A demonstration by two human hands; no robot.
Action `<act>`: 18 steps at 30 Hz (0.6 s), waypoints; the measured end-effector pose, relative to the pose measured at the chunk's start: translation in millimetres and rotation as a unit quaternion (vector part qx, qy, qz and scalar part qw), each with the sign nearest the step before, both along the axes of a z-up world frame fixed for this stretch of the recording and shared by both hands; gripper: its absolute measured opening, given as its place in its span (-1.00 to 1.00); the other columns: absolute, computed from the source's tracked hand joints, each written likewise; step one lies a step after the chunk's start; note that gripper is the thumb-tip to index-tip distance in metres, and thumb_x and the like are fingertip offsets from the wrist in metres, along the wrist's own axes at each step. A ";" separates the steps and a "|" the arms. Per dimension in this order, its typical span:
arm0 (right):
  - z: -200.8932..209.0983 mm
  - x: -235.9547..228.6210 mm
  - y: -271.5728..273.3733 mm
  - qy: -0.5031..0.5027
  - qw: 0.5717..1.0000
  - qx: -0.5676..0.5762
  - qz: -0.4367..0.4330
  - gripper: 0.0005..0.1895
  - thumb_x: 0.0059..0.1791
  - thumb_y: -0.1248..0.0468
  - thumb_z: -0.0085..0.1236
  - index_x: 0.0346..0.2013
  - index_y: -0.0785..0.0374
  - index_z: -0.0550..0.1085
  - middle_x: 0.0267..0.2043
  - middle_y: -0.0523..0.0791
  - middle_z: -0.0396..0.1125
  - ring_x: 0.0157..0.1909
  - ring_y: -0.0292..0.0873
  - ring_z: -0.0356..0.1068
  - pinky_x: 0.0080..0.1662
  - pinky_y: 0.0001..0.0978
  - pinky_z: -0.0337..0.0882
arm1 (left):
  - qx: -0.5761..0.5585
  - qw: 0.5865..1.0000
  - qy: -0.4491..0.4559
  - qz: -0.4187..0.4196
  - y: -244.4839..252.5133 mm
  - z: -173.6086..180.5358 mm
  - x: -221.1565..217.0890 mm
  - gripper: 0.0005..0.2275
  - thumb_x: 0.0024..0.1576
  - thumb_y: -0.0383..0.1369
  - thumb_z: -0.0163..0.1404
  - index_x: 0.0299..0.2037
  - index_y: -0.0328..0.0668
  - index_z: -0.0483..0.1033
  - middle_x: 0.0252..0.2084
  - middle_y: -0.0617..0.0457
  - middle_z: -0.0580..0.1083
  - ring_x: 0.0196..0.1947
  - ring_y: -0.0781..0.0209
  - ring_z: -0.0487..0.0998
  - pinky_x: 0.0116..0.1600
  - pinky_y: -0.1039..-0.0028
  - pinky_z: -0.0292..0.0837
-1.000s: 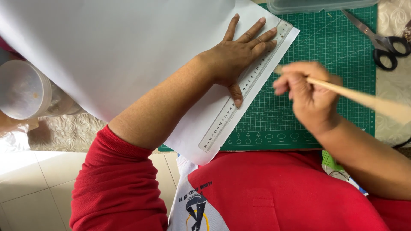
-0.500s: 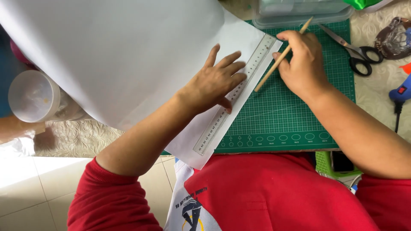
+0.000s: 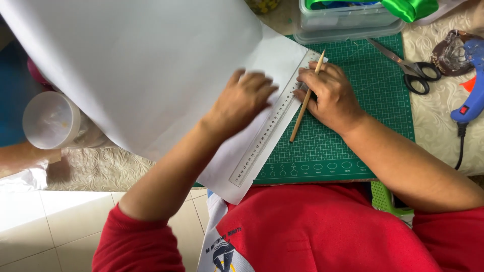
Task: Measuring, marking, and folding white and patterned paper on a cutting mat in a workshop environment.
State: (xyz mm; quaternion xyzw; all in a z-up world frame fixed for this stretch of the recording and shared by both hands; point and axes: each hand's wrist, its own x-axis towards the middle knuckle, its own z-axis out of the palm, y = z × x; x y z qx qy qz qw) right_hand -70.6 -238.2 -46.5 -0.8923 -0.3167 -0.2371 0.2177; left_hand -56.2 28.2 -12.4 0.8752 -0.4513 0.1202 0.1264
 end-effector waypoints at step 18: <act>26.6 -5.9 7.7 0.056 0.996 0.046 0.046 -0.76 -0.04 0.43 0.35 -0.14 0.40 0.47 -0.03 0.11 0.50 0.15 0.31 0.42 0.22 0.14 0.40 | 0.138 0.989 0.000 0.046 -52.3 -42.4 167.8 -0.69 0.14 -0.07 0.16 -0.03 0.01 0.55 -0.09 -0.03 0.52 -0.04 -0.14 0.47 0.07 0.08 0.20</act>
